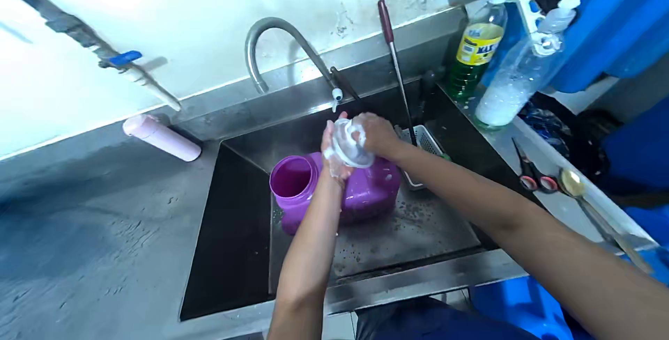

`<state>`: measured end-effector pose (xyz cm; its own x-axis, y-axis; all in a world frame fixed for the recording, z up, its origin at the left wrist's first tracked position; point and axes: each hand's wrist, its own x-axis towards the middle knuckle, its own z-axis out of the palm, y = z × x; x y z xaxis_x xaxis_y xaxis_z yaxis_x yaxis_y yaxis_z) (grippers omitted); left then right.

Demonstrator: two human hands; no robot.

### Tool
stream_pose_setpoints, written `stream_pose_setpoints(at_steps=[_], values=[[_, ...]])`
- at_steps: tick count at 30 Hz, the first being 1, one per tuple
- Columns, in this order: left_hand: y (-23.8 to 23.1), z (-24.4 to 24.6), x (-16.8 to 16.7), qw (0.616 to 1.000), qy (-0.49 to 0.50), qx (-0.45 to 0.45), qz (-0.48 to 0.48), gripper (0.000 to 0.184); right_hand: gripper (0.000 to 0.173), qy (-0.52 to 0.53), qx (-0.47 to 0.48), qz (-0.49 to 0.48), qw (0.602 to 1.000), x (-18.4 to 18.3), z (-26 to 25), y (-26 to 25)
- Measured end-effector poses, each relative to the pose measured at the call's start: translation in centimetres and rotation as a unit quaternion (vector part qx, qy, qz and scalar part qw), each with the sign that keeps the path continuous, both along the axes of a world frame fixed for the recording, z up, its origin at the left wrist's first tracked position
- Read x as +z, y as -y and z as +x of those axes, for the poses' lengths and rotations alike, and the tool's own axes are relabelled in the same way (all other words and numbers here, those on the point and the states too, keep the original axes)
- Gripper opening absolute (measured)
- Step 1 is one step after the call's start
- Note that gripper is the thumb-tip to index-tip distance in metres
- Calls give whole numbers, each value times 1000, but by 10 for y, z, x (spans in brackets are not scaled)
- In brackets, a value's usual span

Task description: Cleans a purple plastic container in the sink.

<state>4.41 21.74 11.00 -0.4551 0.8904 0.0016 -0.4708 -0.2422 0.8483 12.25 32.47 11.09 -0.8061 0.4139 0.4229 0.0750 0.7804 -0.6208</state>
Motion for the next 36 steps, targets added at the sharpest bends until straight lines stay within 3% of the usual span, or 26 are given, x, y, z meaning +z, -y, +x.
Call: stream_pose_setpoints(at_steps=[3,5,7,9,10,12,13,15,17,19,21,22,25,27,28,30,32,36], values=[[5,-5,-3,999,15,28,33,69,24,-106,67,-33,992,10,-11,25],[22,-28,-3,998,-3,17,58,75,19,-58,158,1,986,13,-16,26],[34,-34,5,998,2,11,66,72,22,64,145,29,987,30,-24,19],[34,-32,13,996,36,27,77,66,23,8,125,24,992,39,-39,27],[40,-35,16,996,14,42,72,62,22,-41,152,-7,987,38,-45,39],[70,-62,22,986,-147,63,37,58,19,-57,247,-91,963,42,-49,55],[92,-77,24,965,-248,86,-14,63,18,-37,278,-139,950,36,-47,56],[143,-110,16,879,-424,122,-179,72,20,-39,256,-270,927,13,-36,38],[172,-134,3,765,-512,143,-365,68,28,-71,210,-453,863,-1,-14,2],[163,-128,-5,668,-571,120,-462,75,40,-110,218,-559,792,-14,10,-24],[114,-92,-8,606,-682,67,-405,70,47,-123,219,-594,764,-19,23,-33],[83,-72,-17,586,-731,22,-349,67,42,-129,205,-597,765,-18,26,-30],[5,-38,-31,538,-763,-129,-336,50,27,-153,181,-570,787,-15,28,-21],[-20,-41,-18,555,-701,-139,-425,49,17,-155,137,-546,812,-6,31,-20],[-23,-45,-11,586,-651,-121,-468,49,19,-153,111,-542,819,-1,33,-20],[-12,-59,-8,684,-518,-72,-509,49,38,-132,100,-534,829,7,38,-18],[11,-70,-14,767,-386,-7,-513,52,57,-118,131,-510,842,10,36,-26],[50,-90,-38,859,-207,198,-425,44,43,-147,106,-525,832,22,24,-31]])
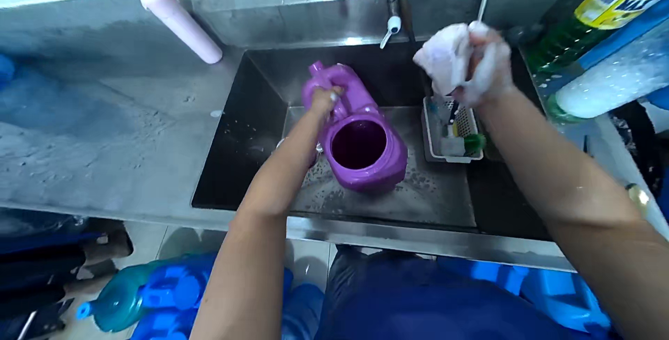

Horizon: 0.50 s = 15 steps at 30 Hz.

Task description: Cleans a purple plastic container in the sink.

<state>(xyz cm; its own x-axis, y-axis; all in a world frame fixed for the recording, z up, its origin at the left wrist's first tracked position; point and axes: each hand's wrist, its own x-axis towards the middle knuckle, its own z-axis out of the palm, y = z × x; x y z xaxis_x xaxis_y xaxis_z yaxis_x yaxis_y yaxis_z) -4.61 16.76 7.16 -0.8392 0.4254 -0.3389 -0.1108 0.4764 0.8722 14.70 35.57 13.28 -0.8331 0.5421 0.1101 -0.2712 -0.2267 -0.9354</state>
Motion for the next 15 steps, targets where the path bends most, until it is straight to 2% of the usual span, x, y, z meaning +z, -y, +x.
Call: stream_pose_setpoints(at_steps=[4,9,11,12,14,15], values=[[13,-9,-8,991,-4,60,115,30,39,-23,11,-1,1000,18,-2,11],[1,-18,-13,991,-24,13,133,36,32,49,-35,4,998,5,1,8],[-9,-16,-7,992,-27,-51,108,48,46,54,-34,55,996,-9,7,-6],[-15,-13,-2,991,-33,-102,82,53,48,58,-38,75,995,-16,10,-14],[-31,-4,9,969,-77,-235,4,53,40,77,-57,81,992,-24,12,-28],[-42,3,15,943,-122,-306,-47,53,36,88,-68,73,991,-26,11,-35]])
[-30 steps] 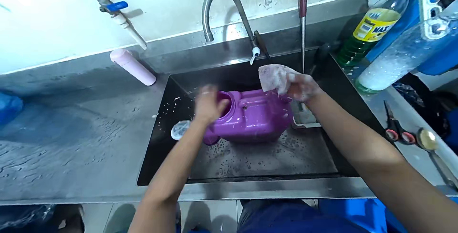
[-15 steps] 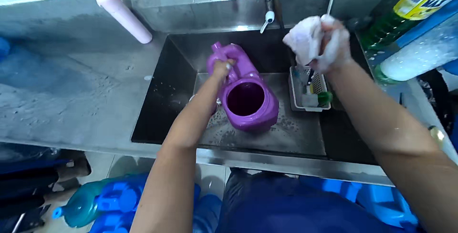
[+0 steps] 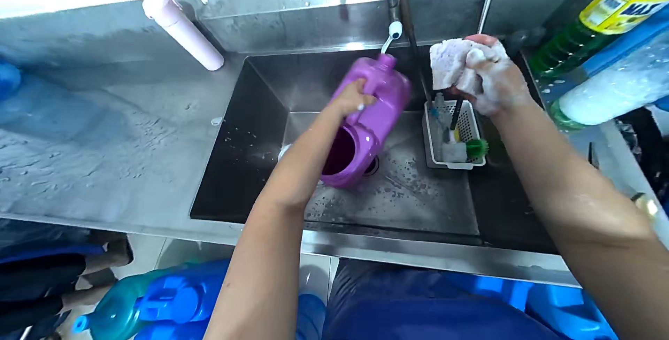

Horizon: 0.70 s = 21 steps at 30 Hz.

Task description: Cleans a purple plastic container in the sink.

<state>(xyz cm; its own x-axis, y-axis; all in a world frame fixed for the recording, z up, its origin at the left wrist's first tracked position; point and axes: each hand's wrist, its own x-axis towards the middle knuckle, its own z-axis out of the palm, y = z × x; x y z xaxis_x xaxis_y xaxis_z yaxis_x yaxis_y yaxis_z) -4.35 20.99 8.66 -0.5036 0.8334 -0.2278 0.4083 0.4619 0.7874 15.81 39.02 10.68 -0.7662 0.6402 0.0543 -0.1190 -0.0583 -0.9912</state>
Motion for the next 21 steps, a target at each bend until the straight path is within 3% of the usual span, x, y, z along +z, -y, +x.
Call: stream_pose_setpoints(at_steps=[2,4,8,10,12,14,16,19,21], values=[[-25,22,6,982,-129,-115,-76,53,32,12,-27,2,1000,-5,-13,-13],[-45,47,0,954,-235,-163,-94,51,36,49,-45,46,997,-7,-40,-22],[-54,64,-21,932,-339,-125,-36,42,59,167,-37,79,982,-25,-117,-41],[-34,50,-30,922,-373,-87,-52,48,60,223,-33,73,972,-35,-155,-45],[-14,40,-40,909,-405,-74,-61,56,61,283,-43,126,950,-35,-183,-40],[-1,36,-42,904,-414,-87,-55,67,63,370,-64,248,893,-27,-197,-31],[4,32,-32,909,-390,-125,-79,72,57,438,-79,377,812,-24,-203,-30],[18,8,-14,927,-346,-98,-105,79,50,502,-24,502,704,-1,-197,-33],[31,-24,-2,936,-309,-55,-163,102,49,496,11,518,697,23,-181,-18]])
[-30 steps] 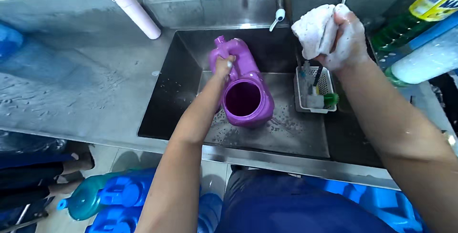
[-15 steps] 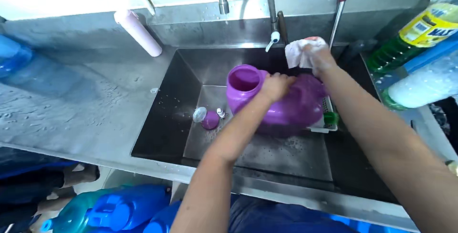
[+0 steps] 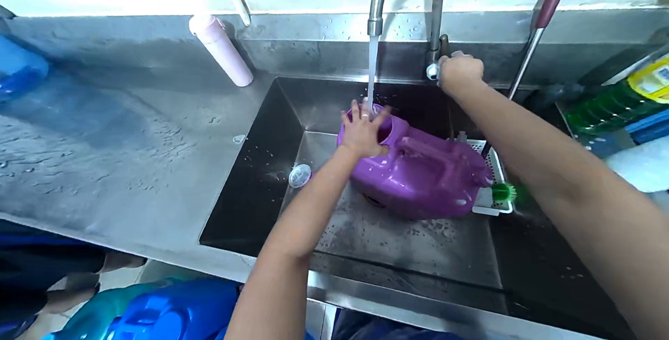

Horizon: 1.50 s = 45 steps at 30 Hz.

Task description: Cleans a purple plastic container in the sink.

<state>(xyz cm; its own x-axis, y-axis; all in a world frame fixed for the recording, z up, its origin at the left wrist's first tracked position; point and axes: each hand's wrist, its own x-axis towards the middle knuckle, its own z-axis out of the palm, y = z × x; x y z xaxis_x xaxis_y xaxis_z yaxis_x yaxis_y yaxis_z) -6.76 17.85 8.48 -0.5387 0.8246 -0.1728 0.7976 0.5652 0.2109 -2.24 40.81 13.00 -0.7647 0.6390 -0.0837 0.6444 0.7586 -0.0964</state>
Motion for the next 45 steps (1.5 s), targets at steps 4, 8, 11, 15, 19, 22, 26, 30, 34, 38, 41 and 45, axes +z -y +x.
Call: stream_pose_setpoints(at_steps=[4,8,11,15,19,22,26,30,34,38,41,45], values=[[-12,-44,15,998,22,40,-40,106,61,-36,96,-127,987,-11,83,55],[-59,-46,19,988,30,149,-29,86,59,-76,11,-153,985,-44,99,113],[-63,-44,22,994,4,91,-64,96,56,-92,-9,-156,983,-46,98,115],[-13,-79,22,996,71,-45,22,108,52,-154,26,-157,975,-60,105,86],[27,-95,19,966,183,54,177,52,50,-198,55,-159,965,-67,105,70],[19,-86,16,967,173,89,167,50,51,-174,43,-158,971,-61,99,83],[21,-96,10,970,155,101,155,43,49,-153,34,-150,976,-57,95,114],[15,-81,7,962,166,61,207,57,53,-180,44,-166,969,-62,110,87],[-10,-43,13,974,85,35,205,76,49,-247,77,-191,947,-72,142,32],[-38,-11,28,989,25,115,93,109,47,-260,105,-194,940,-77,132,10],[-51,-24,27,995,10,92,27,115,50,-213,101,-201,951,-75,109,40],[-40,-52,17,997,4,67,-44,108,44,-224,120,-211,944,-70,99,94]])
